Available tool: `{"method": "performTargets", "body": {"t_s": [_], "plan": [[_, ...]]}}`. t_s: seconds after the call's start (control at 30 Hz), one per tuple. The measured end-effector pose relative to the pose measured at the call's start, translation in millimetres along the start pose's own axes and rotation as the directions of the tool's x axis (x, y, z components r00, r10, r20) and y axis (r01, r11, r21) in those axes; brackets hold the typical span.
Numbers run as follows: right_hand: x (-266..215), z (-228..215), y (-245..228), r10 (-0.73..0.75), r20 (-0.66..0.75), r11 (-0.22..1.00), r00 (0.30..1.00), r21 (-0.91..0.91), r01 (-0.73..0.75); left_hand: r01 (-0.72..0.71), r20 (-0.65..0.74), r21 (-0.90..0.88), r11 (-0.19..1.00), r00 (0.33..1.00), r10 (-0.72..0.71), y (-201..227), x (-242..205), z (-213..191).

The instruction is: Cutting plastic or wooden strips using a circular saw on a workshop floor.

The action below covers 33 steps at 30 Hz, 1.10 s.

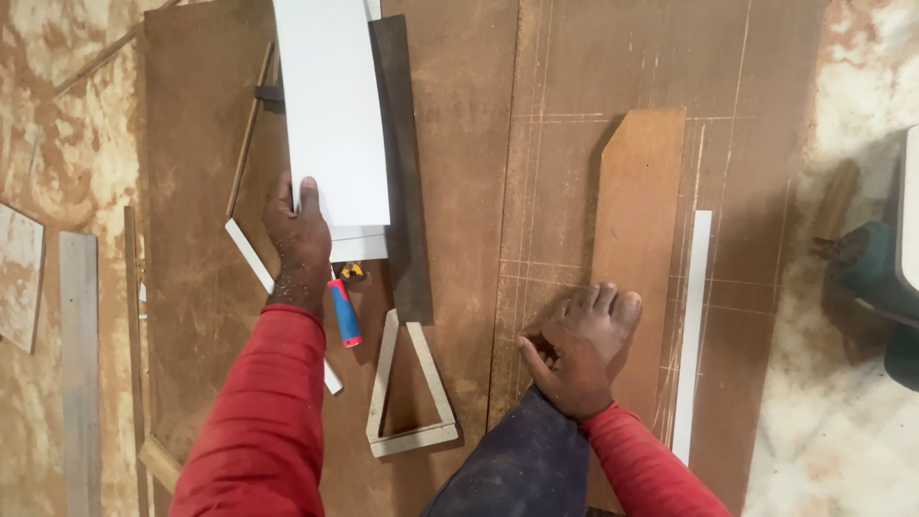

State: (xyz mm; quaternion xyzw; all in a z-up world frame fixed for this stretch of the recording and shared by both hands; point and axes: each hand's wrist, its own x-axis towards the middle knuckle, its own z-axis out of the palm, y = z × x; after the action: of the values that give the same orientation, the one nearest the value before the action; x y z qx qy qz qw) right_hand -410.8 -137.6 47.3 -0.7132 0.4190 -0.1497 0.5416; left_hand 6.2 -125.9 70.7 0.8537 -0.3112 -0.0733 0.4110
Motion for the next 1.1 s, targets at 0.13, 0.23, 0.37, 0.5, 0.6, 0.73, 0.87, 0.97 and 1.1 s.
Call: {"method": "performTargets", "body": {"t_s": [0.13, 0.23, 0.37, 0.5, 0.6, 0.73, 0.87, 0.97, 1.1], "plan": [[-1, 3, 4, -0.048, -0.035, 0.998, 0.998, 0.031, 0.049, -0.013, 0.043, -0.278, 0.961, 0.999, 0.026, 64, -11, 8], [-1, 2, 0, -0.031, -0.059, 0.997, 0.998, -0.072, 0.027, 0.024, 0.094, -0.384, 0.923, 0.996, 0.013, 106, -24, 17], [-1, -14, 4, 0.141, 0.013, 0.919, 0.990, 0.371, -0.136, 0.288, 0.391, -0.550, 0.784, 0.918, -0.063, 134, -58, 50], [17, -70, -16, 0.448, -0.011, 0.160, 0.894, 0.985, -0.067, 0.513, 0.688, -0.462, 0.724, 0.722, -0.072, 170, -100, 72], [-3, -111, 9, 0.405, -0.372, 0.759, 0.835, 0.647, -0.080, 0.568, 0.786, -0.409, 0.714, 0.617, -0.041, 179, -120, 89], [-44, -132, 46, 0.494, -0.535, 0.863, 0.685, 0.209, -0.459, 0.623, 0.835, -0.423, 0.658, 0.550, 0.017, 183, -132, 109], [-69, -124, 52, 0.544, -0.479, 0.766, 0.689, -0.050, -0.640, 0.625, 0.850, -0.347, 0.700, 0.525, -0.048, 185, -145, 121], [-77, -104, 59, 0.608, -0.479, 0.690, 0.633, -0.075, -0.720, 0.630, 0.861, -0.314, 0.711, 0.504, -0.067, 183, -152, 128], [-86, -93, 75, 0.610, -0.514, 0.684, 0.603, -0.043, -0.728, 0.652, 0.869, -0.338, 0.679, 0.493, -0.041, 184, -158, 133]]}}
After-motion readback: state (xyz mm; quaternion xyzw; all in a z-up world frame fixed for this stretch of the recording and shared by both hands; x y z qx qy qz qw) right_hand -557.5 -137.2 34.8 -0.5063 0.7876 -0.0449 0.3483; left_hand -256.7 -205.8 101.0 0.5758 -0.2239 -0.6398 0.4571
